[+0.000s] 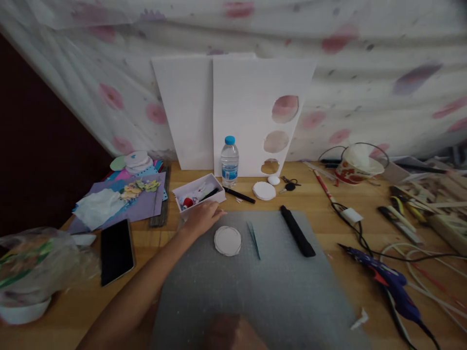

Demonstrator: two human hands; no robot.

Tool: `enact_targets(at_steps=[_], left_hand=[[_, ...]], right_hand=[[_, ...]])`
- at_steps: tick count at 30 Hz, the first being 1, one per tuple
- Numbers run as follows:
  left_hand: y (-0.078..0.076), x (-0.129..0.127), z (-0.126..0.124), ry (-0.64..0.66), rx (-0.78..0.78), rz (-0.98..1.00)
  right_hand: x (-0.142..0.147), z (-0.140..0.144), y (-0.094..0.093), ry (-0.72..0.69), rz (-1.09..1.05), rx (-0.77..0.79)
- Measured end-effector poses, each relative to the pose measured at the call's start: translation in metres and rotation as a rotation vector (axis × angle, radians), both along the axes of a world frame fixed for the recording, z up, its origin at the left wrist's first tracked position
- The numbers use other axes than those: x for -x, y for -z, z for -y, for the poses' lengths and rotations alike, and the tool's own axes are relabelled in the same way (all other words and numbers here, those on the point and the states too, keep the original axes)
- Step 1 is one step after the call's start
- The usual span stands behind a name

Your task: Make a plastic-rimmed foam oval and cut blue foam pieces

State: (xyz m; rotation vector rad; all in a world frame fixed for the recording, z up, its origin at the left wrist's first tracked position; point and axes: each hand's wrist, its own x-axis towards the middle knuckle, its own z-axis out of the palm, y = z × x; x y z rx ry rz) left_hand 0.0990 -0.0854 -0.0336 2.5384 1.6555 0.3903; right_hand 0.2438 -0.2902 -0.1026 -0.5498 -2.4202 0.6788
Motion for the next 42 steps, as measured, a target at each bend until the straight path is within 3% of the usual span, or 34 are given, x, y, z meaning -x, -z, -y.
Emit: enact_targets(at_steps=[4, 6, 10, 13, 15, 18, 21, 25, 29, 33, 42], left_hand=[[-0.003, 0.023, 0.0, -0.069, -0.169, -0.047], [-0.004, 0.041, 0.002, -0.098, -0.231, -0.096], [-0.002, 0.064, 0.014, -0.014, -0.287, -0.208], [-0.001, 0.064, 0.031, 0.044, -0.349, -0.263], [0.0, 0.06, 0.044, 0.067, -0.394, -0.285], [0.0, 0.053, 0.06, 0.096, -0.446, -0.302], [0.002, 0.046, 0.071, 0.109, -0.482, -0.307], [0.009, 0.039, 0.08, 0.109, -0.516, -0.3], [0.019, 0.035, 0.087, 0.105, -0.519, -0.281], [0.026, 0.035, 0.088, 0.092, -0.519, -0.263], [0.024, 0.032, 0.09, 0.092, -0.486, -0.277]], right_hand=[[-0.058, -0.034, -0.042, 0.32, 0.011, 0.152], [-0.078, -0.052, -0.05, 0.409, 0.065, 0.192], [-0.098, -0.081, -0.034, 0.484, 0.175, 0.147], [-0.104, -0.093, -0.023, 0.569, 0.153, 0.084], [-0.105, -0.101, -0.028, 0.603, 0.081, 0.05], [-0.099, -0.117, -0.049, 0.56, -0.044, 0.03], [-0.079, -0.143, -0.076, 0.396, -0.073, 0.052], [-0.037, -0.185, -0.094, 0.285, 0.168, 0.039], [0.003, -0.212, -0.094, 0.378, 0.303, 0.069], [0.027, -0.22, -0.091, 0.5, 0.4, 0.121], [0.024, -0.228, -0.079, 0.54, 0.261, 0.226]])
